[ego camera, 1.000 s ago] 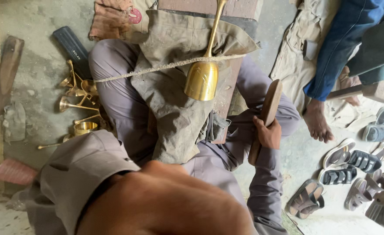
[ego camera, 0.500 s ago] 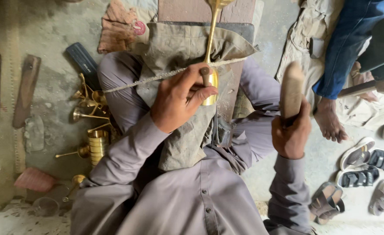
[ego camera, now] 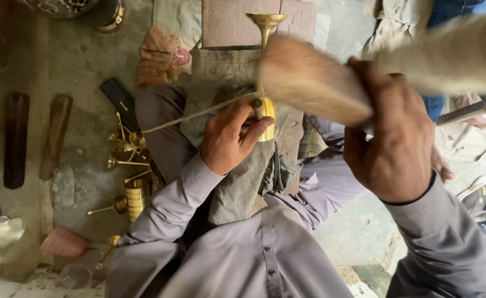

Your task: The person sits on the floor and uses a hammer to strike a brass candlestick holder that is resting on a cushion. The person repeatedly hammers the body of the candlestick to shape or smooth the metal.

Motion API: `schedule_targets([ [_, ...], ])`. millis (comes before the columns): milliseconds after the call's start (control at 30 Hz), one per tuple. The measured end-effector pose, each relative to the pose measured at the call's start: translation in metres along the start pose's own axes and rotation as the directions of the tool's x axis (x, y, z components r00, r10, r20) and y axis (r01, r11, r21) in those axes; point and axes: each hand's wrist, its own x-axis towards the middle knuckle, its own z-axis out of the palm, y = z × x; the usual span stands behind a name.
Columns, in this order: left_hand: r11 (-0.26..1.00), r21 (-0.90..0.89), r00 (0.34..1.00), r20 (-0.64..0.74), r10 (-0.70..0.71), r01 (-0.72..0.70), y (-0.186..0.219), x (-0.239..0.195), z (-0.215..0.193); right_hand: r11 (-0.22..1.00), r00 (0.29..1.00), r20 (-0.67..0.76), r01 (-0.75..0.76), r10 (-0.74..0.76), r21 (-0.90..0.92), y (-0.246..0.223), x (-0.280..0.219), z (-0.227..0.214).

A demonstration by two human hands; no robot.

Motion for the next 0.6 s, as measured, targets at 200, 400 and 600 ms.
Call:
schedule_targets([
  [200, 0.993, 0.005, 0.986, 0.123, 0.116, -0.117, 0.004, 0.02, -0.008, 0.996, 0.991, 0.101, -0.089, 0.09, -0.009, 0.02, -0.012, -0.005],
  [400, 0.984, -0.003, 0.923, 0.346, 0.167, -0.177, 0.004, 0.047, -0.004, 0.947, 0.945, 0.132, -0.312, 0.3, 0.078, 0.021, -0.044, 0.009],
  [600, 0.977, -0.024, 0.884, 0.422, 0.201, -0.211, 0.006, 0.058, -0.001, 0.911, 0.931, 0.004, -0.358, 0.365, 0.204, 0.006, -0.072, 0.03],
])
